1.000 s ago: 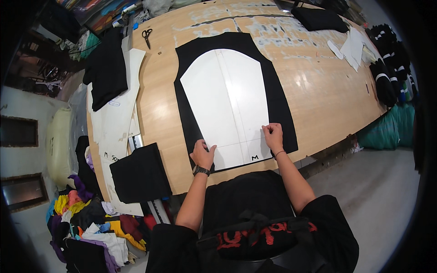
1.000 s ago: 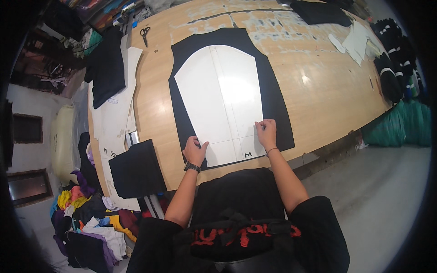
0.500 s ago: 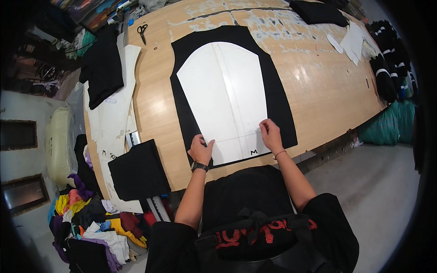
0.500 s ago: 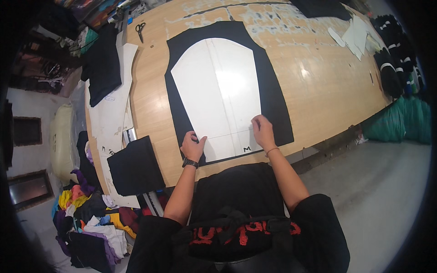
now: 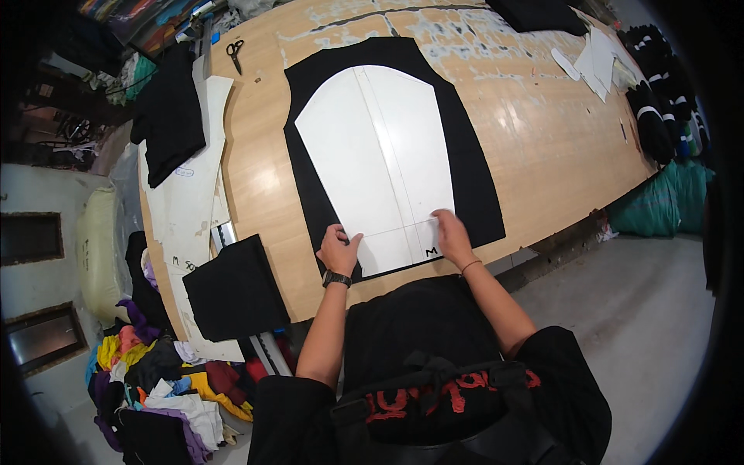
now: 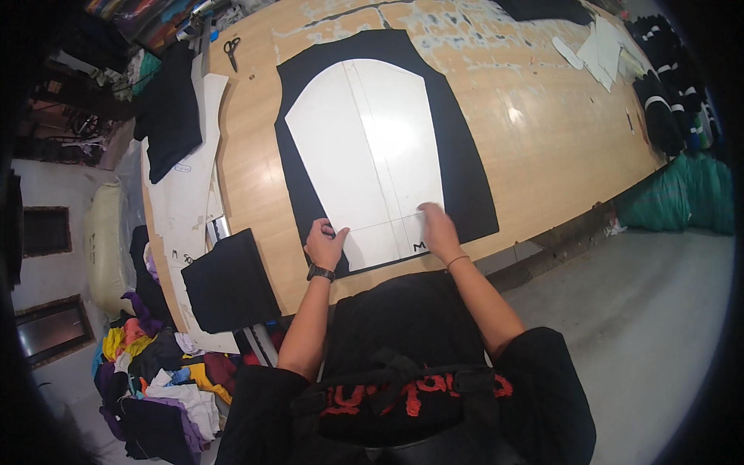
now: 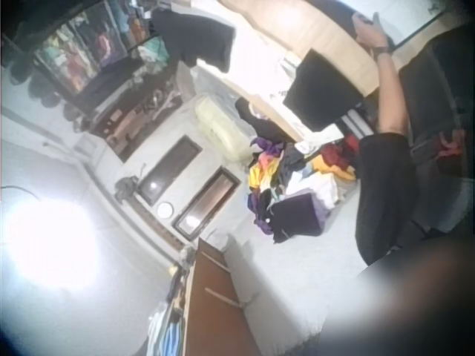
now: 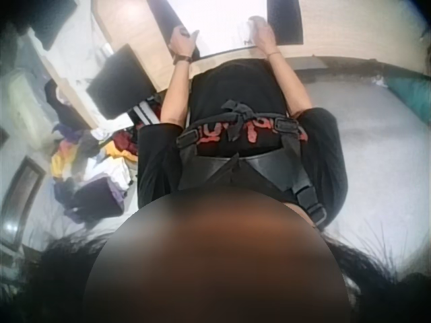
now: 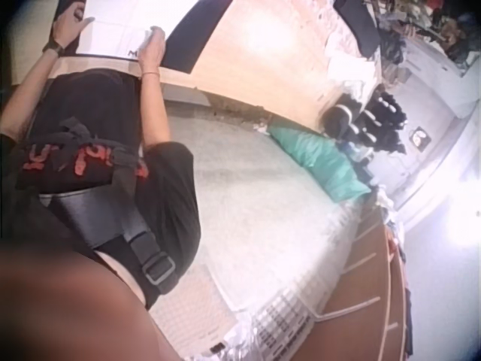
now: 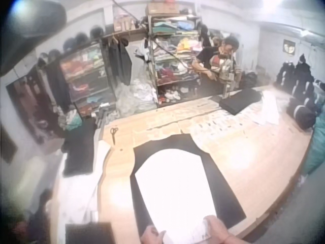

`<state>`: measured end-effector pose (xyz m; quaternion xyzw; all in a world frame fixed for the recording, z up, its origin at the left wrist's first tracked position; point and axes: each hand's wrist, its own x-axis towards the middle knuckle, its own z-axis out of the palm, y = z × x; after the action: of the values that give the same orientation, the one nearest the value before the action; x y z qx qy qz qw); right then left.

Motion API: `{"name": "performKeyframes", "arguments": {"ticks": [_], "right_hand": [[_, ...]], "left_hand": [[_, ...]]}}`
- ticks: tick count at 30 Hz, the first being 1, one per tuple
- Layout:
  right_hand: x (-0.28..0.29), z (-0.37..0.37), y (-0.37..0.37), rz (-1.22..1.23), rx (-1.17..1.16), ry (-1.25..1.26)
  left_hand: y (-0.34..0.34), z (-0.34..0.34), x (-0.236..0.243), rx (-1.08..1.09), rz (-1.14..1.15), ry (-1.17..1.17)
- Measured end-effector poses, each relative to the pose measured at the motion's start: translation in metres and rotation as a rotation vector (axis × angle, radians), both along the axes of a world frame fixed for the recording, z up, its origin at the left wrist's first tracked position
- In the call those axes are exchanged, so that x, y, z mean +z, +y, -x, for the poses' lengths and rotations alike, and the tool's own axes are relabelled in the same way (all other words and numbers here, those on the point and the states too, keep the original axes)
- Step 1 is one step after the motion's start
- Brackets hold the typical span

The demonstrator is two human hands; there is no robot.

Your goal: The person writes on a wall-mounted stock chart, then moves to a table to place a paper pattern on black fabric, aligns it, and cuts the fabric using a manual fabric cutter. The cut pieces are stacked and placed into a green sack.

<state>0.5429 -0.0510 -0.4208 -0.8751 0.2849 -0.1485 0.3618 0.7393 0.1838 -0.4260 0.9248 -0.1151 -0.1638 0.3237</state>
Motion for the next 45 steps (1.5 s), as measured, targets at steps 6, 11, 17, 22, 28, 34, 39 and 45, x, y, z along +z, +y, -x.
{"name": "performKeyframes", "arguments": {"ticks": [6, 11, 17, 22, 28, 34, 39, 45], "right_hand": [[0.008, 0.015, -0.028, 0.025, -0.281, 0.326], [0.009, 0.017, -0.02, -0.075, -0.339, 0.481], [0.002, 0.021, -0.027, -0.088, -0.329, 0.478], [-0.001, 0.022, -0.029, -0.079, -0.304, 0.474], [0.008, 0.019, -0.03, -0.104, -0.295, 0.546], [0.033, -0.006, -0.007, 0.061, 0.013, 0.263], [0.047, -0.036, 0.016, 0.117, 0.387, 0.553], [0.044, -0.045, 0.017, 0.114, 0.39, 0.629]], "left_hand": [[-0.001, -0.001, -0.004, -0.005, -0.02, 0.005], [0.0, -0.003, -0.003, 0.008, -0.016, 0.027], [0.001, -0.005, 0.0, -0.009, -0.041, 0.043], [0.0, -0.004, 0.002, -0.007, -0.04, 0.017], [-0.002, -0.006, 0.003, -0.008, -0.082, 0.05], [-0.004, -0.006, 0.007, -0.038, -0.145, -0.014], [-0.005, -0.011, 0.01, -0.053, -0.182, 0.021], [-0.016, -0.016, 0.025, -0.027, -0.27, 0.005]]}}
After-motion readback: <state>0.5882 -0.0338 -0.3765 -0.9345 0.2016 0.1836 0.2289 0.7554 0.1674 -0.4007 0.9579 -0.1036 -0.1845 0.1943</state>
